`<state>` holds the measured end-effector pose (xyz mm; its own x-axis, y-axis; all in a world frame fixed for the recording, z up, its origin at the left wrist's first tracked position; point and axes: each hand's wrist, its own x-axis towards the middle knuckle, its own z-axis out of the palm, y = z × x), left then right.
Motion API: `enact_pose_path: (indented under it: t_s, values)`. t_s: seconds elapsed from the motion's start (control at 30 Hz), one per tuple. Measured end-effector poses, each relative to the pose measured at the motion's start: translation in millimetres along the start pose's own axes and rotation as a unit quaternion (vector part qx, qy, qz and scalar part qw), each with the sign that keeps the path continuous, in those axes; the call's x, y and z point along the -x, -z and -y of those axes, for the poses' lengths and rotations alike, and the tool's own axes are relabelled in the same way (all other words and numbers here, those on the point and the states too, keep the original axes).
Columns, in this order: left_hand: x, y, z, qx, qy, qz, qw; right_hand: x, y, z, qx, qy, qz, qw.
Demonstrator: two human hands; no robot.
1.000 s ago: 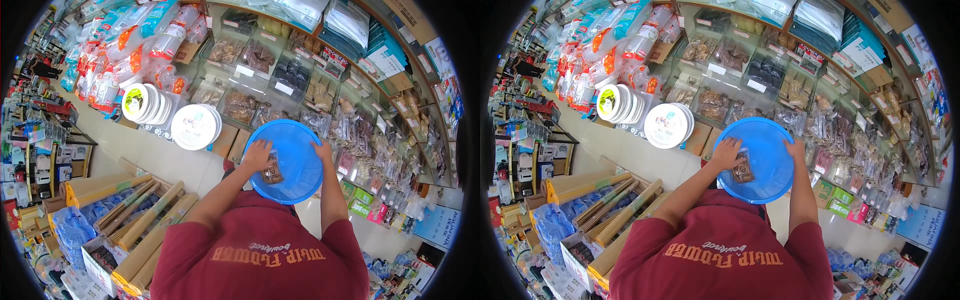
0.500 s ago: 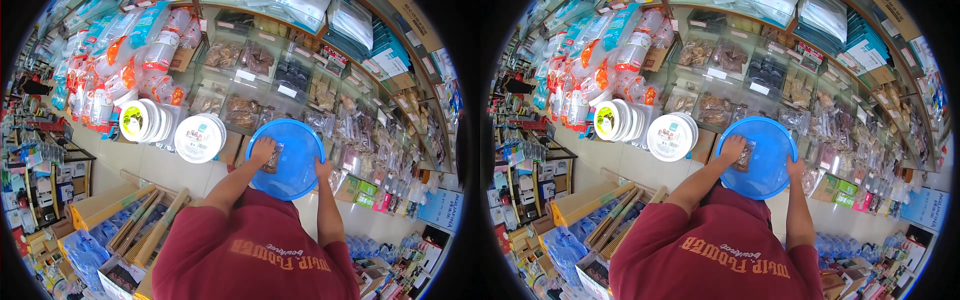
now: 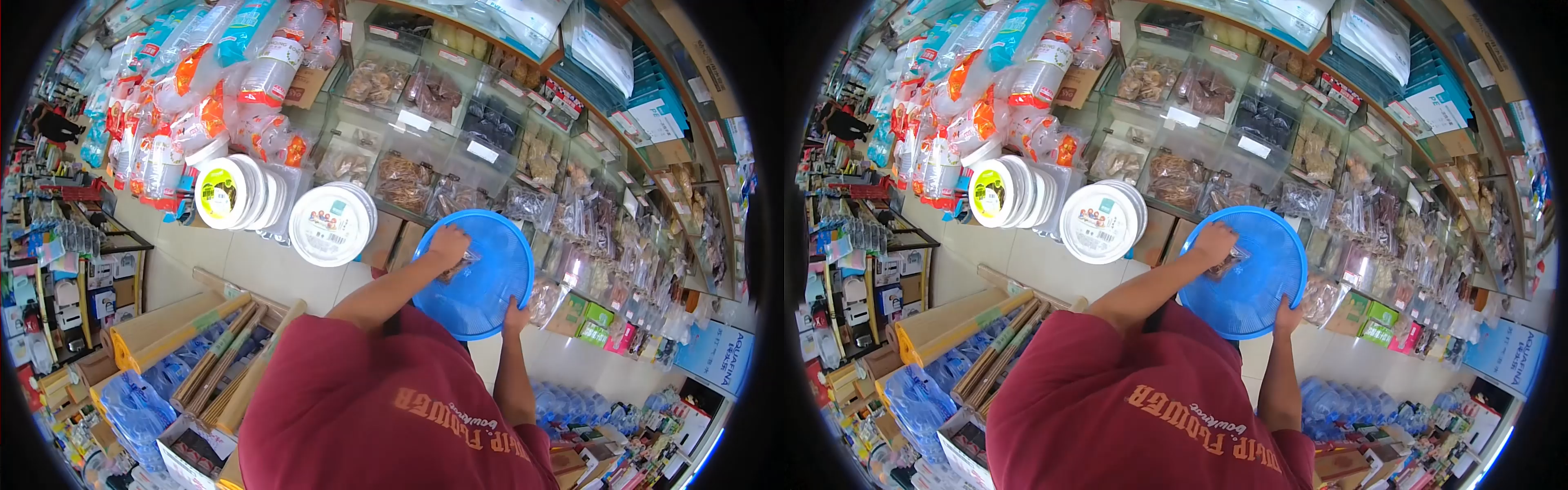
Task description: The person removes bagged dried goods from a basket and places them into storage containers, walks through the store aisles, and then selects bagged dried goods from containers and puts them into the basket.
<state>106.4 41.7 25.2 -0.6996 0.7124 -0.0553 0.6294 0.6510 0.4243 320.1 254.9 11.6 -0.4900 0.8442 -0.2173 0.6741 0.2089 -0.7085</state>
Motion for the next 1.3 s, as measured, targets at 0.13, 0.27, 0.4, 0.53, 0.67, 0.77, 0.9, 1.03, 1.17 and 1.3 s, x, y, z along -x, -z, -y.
enact_pose_path:
  t_s: [0.13, 0.27, 0.4, 0.53, 0.67, 0.77, 0.9, 1.03, 1.17, 1.3]
  values:
    - [22.8, 75.6, 14.1, 0.159, 0.046, 0.004, 0.986, 13.8, -5.4, -13.0, -0.068, -0.072, 0.007, 0.995]
    - [21.7, 58.1, 69.8, 0.462, 0.149, -0.038, 0.874, 17.7, -11.5, -18.9, -0.026, -0.119, 0.015, 0.992]
    - [11.4, 52.8, 128.8, 0.656, 0.206, -0.130, 0.715, 11.4, -19.6, -25.2, -0.018, -0.153, -0.002, 0.988]
    - [-1.1, 30.5, 185.7, 0.733, 0.323, -0.127, 0.584, 8.3, -24.9, -4.8, -0.013, -0.153, -0.016, 0.988]
    - [-2.9, -27.8, 222.3, 0.492, 0.408, -0.198, 0.743, -2.5, -32.2, -4.4, -0.029, -0.170, 0.001, 0.985]
    - [-7.0, -25.2, 202.7, 0.200, 0.420, -0.244, 0.851, -10.5, -34.8, 0.5, 0.007, -0.169, 0.006, 0.986]
    - [-2.0, 17.6, 149.4, 0.015, 0.182, -0.237, 0.954, -14.4, -38.2, 5.5, 0.043, -0.165, -0.029, 0.985]
    - [-6.1, 6.9, 138.9, -0.021, 0.147, -0.071, 0.986, -17.7, -40.1, -5.9, -0.015, -0.163, -0.025, 0.986]
    - [-15.2, 1.9, 139.6, -0.064, 0.178, 0.037, 0.981, -17.0, -41.1, -5.7, -0.080, -0.165, -0.017, 0.983]
    - [-21.2, -0.2, 145.3, -0.054, 0.182, 0.097, 0.977, -15.3, -40.0, 0.1, -0.053, -0.179, -0.014, 0.982]
